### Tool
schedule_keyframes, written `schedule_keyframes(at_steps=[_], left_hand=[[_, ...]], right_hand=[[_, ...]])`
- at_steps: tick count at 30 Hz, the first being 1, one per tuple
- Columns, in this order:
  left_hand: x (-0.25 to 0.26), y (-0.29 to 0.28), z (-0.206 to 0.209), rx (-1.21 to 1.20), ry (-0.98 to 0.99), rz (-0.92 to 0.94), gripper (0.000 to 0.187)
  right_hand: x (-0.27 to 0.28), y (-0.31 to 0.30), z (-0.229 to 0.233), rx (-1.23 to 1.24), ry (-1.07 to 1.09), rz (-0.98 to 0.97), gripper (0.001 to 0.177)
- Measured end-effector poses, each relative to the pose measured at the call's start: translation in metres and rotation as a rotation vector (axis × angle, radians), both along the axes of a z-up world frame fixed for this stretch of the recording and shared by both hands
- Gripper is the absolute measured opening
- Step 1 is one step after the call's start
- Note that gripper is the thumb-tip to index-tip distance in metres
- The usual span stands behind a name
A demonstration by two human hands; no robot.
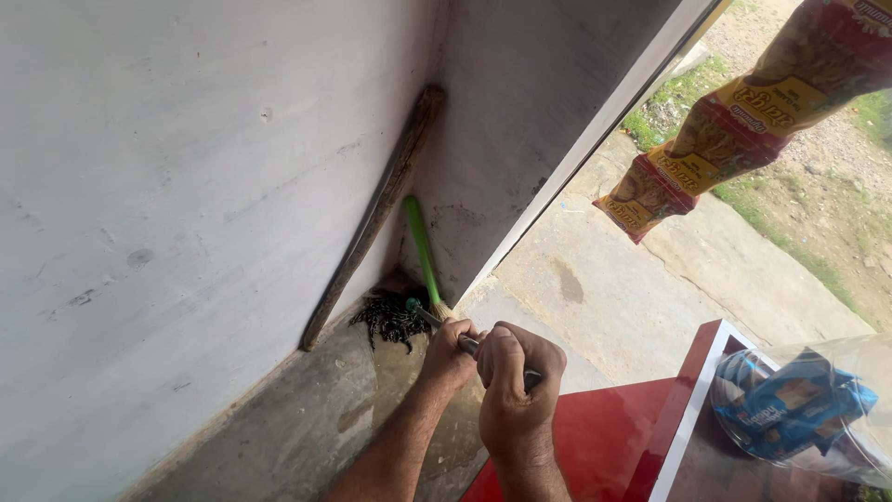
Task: The person mops the concrete floor of a small shop using a string mop and a green bucket. They move the mop back and forth across the floor near the entrance and along the base of a red display counter.
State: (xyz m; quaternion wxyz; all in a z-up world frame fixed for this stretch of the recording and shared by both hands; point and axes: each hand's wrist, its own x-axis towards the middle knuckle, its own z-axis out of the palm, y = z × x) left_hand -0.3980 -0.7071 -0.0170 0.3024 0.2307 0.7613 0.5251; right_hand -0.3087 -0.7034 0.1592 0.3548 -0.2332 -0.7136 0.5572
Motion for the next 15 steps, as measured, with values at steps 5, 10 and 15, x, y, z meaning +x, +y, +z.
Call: schedule_keyframes(at_steps=[5,10,15], left_hand=[[-0.021,-0.015,0.007,-0.052,0.058,-0.379,0.036],[-0.068,-0.025,-0.006,-0.427,0.387,-0.389,0.059],[-0.065,-0.014,-0.026,-0.436,0.286,-0.265,0.042]], right_hand=[[0.006,-0.007,0.009,-0.119,-0.076,-0.024,0.046],[-0.010,-0.021,-0.013,-0.391,0.150,-0.056,0.030],[-0.010,-0.005,-0.006,-0.209,-0.194,0.019,0.037]])
